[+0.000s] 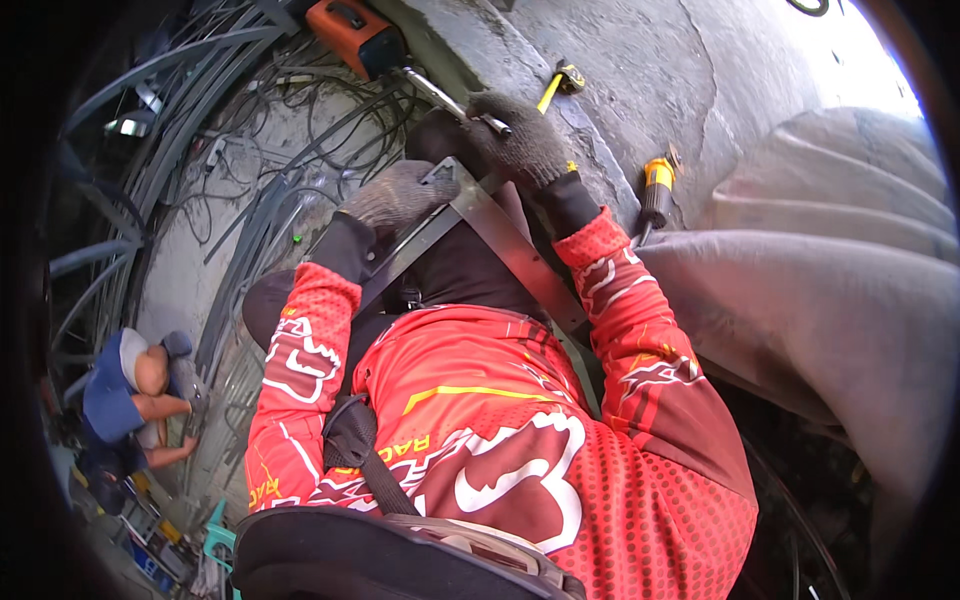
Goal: Using a square and a marker to measure and mark lines on metal pieces.
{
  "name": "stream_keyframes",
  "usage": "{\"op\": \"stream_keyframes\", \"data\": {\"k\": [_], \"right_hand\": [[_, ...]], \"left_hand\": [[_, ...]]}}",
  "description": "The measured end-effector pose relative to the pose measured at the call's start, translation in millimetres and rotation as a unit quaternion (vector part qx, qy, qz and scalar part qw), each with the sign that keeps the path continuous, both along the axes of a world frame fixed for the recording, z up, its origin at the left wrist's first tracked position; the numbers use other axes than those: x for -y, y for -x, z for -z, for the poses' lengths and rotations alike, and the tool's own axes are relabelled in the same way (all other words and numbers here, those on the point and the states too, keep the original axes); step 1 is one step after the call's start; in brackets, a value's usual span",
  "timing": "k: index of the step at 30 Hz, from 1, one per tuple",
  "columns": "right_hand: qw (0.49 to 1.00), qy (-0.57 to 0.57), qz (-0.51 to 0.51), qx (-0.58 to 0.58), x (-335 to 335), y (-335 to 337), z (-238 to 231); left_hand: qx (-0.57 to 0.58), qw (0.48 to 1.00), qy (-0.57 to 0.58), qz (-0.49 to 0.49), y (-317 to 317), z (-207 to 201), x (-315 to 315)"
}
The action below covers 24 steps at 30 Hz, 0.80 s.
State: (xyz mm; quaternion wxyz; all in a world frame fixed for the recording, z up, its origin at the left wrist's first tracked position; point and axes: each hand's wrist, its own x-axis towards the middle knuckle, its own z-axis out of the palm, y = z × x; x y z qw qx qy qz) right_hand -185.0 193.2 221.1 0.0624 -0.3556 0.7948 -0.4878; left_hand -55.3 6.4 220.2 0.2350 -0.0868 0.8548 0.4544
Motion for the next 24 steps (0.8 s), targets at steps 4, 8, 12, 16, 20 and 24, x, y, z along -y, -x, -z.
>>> {"op": "stream_keyframes", "data": {"k": [4,8,12,16,20,24], "right_hand": [[0.998,0.024,-0.027,-0.044,-5.7,6.0,6.7],[0.999,0.023,-0.024,-0.020,-3.3,3.2,8.6],[0.999,0.030,-0.013,0.001,-2.4,0.8,9.2],[1.000,0.021,-0.007,0.004,-0.5,0.6,10.5],[1.000,0.014,-0.011,-0.018,-1.4,3.7,16.3],[1.000,0.022,-0.014,-0.015,-1.1,2.6,17.5]], "left_hand": [[0.049,0.996,-0.073,-0.024,1.4,11.8,-0.1],[0.033,0.997,-0.069,-0.010,6.7,20.8,-4.9],[0.030,0.999,-0.027,0.005,10.1,13.0,-6.2],[0.035,0.999,-0.037,0.000,10.6,10.1,-5.0],[0.038,0.999,-0.017,-0.004,12.7,-3.1,-8.4],[0.037,0.999,-0.012,0.000,12.1,-3.0,-7.5]]}}
